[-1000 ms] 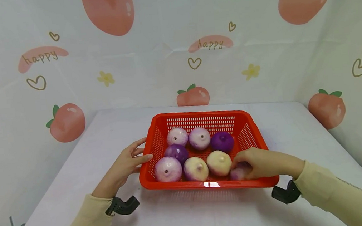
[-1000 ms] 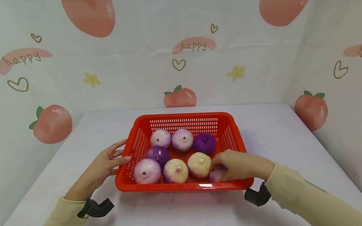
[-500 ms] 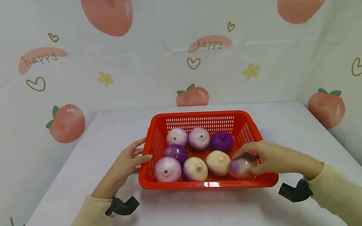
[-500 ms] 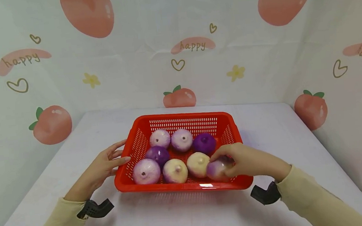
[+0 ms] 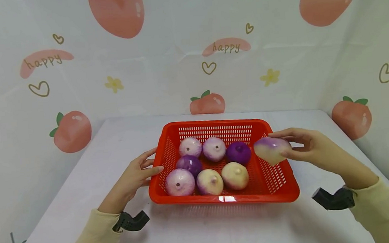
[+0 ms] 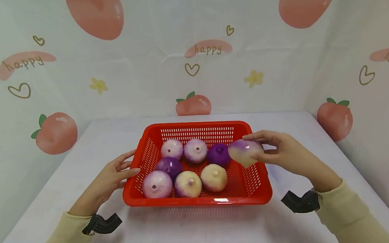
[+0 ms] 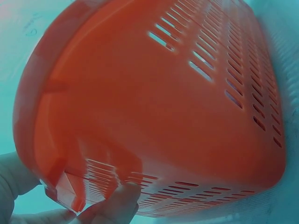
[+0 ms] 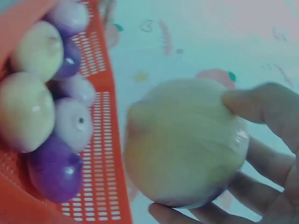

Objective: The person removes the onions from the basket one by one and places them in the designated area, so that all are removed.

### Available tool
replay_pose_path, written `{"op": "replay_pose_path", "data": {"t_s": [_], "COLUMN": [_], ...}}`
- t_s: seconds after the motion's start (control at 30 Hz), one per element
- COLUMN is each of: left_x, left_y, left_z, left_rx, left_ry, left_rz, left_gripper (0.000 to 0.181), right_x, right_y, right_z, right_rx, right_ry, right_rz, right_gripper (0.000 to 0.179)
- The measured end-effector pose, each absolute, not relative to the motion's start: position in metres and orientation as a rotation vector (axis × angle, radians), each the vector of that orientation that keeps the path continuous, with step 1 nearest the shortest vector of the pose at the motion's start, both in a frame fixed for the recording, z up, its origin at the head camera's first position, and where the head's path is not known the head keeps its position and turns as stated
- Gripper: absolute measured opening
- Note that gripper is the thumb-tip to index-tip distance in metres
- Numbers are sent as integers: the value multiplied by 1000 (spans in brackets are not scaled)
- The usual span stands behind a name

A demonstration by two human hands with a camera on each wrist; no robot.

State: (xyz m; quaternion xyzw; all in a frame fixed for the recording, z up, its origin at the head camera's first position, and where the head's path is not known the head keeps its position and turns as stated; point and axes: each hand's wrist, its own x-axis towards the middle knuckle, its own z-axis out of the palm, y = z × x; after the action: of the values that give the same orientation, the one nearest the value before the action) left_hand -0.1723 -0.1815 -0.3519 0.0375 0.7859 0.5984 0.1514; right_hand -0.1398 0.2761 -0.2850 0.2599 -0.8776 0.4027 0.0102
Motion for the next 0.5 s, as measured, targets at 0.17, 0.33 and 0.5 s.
{"op": "replay_pose_path", "data": {"t_s": [0.17, 0.33, 0.5], "left_x": [-172, -173, -174], "left_y": [-183, -183, -183], "left_z": [-352, -354, -355], "left_rx": [107, 92, 71], "left_ry": [2256, 2261, 2268], "left_rz": [1719, 1713, 1707], "left_gripper": [73, 72, 72], "right_x": [-154, -175, -192], "right_y": [295, 309, 320], "right_z": [-289, -298, -307], "right_rx": [634, 602, 452], "right_ry": [-2563, -2092, -1833], "right_rz": [1710, 2347, 2586], "right_gripper": [37, 36, 32]}}
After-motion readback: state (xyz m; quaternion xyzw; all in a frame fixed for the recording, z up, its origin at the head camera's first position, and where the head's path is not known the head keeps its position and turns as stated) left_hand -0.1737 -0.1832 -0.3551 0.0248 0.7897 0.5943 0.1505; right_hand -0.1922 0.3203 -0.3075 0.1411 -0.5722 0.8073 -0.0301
